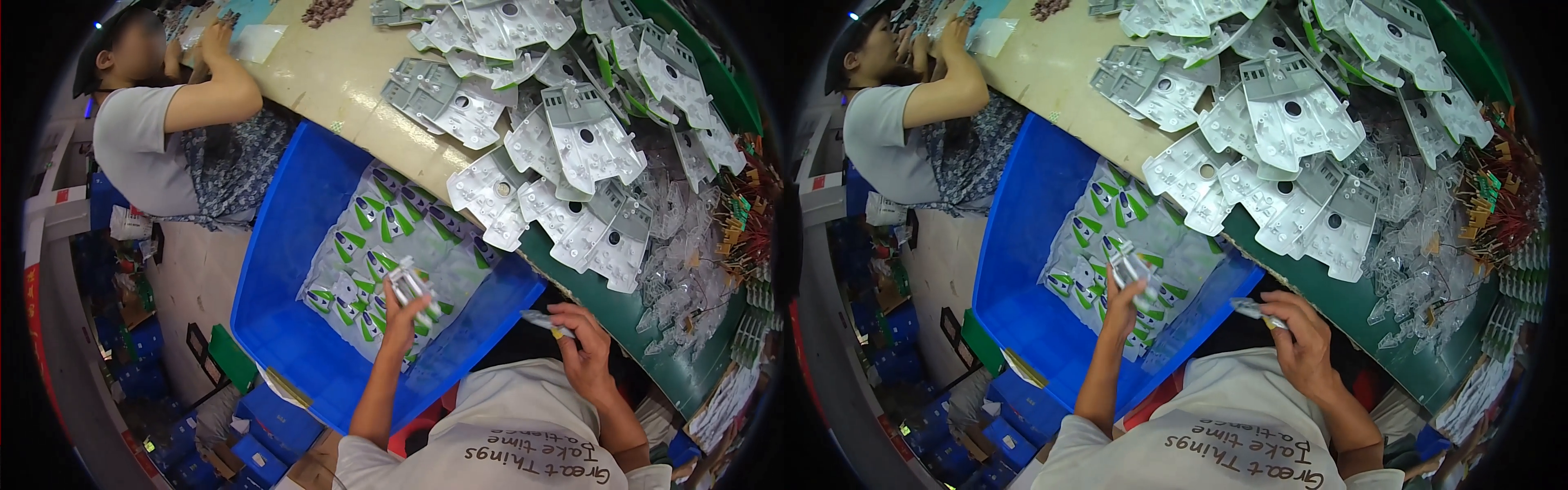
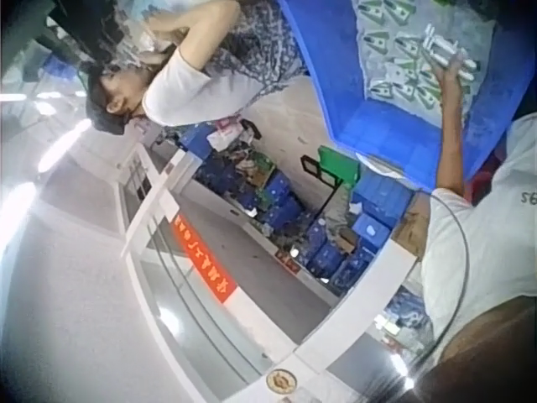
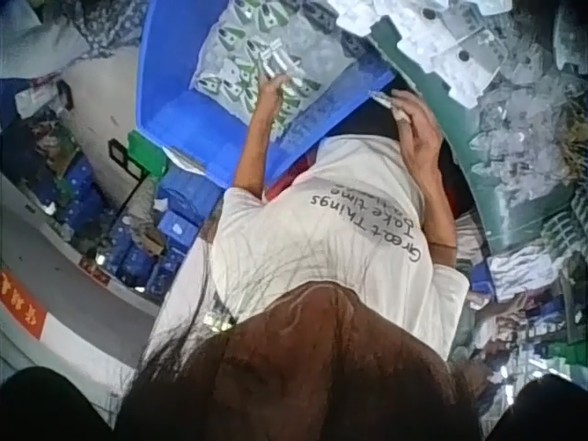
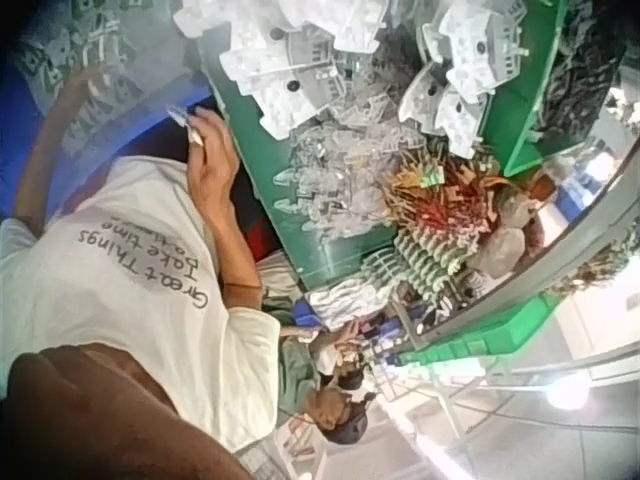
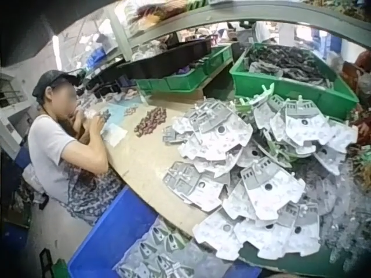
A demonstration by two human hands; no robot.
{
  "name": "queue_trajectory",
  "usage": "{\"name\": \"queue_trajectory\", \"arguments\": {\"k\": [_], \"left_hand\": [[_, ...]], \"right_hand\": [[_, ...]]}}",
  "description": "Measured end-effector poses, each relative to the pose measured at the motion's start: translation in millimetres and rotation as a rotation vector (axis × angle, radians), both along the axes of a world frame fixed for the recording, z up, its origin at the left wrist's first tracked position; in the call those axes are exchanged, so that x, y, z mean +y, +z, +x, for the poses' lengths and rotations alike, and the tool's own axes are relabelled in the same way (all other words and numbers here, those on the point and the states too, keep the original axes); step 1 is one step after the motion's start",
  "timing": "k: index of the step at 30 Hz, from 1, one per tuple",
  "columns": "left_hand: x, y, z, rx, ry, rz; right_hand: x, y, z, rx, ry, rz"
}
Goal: The person takes parts from a bin and a tray, attaches small plastic components to plastic shells, and fits wired electronic modules into the shells by hand.
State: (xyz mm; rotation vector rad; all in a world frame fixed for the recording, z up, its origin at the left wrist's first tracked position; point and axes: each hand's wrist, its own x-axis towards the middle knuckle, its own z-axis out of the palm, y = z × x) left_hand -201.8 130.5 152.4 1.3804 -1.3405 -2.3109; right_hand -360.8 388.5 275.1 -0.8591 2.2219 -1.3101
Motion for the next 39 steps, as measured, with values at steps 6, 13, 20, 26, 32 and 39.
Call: {"name": "queue_trajectory", "arguments": {"k": [6,13,20,26,32,39], "left_hand": [[55.5,103.0,-32.3,0.52,-0.141,0.571],[113.8,140.5,-90.1,0.65,-0.272,0.553],[126.8,147.0,-95.4,0.667,-0.527,0.527],[124.3,133.5,-88.1,0.655,-0.377,0.604],[121.5,131.9,-94.2,0.664,-0.363,0.598],[131.2,120.5,-106.0,0.668,-0.427,0.654]], "right_hand": [[-17.0,28.5,-9.5,-0.195,-0.044,-0.199],[-11.2,49.9,-33.4,-0.175,-0.133,-0.349],[20.3,69.5,-42.9,-0.778,-0.103,-0.267],[33.2,97.7,-113.2,0.185,-0.338,-0.281],[42.7,119.0,-212.5,0.624,-0.2,0.225],[-4.2,69.7,-205.1,1.205,-0.358,0.284]]}}
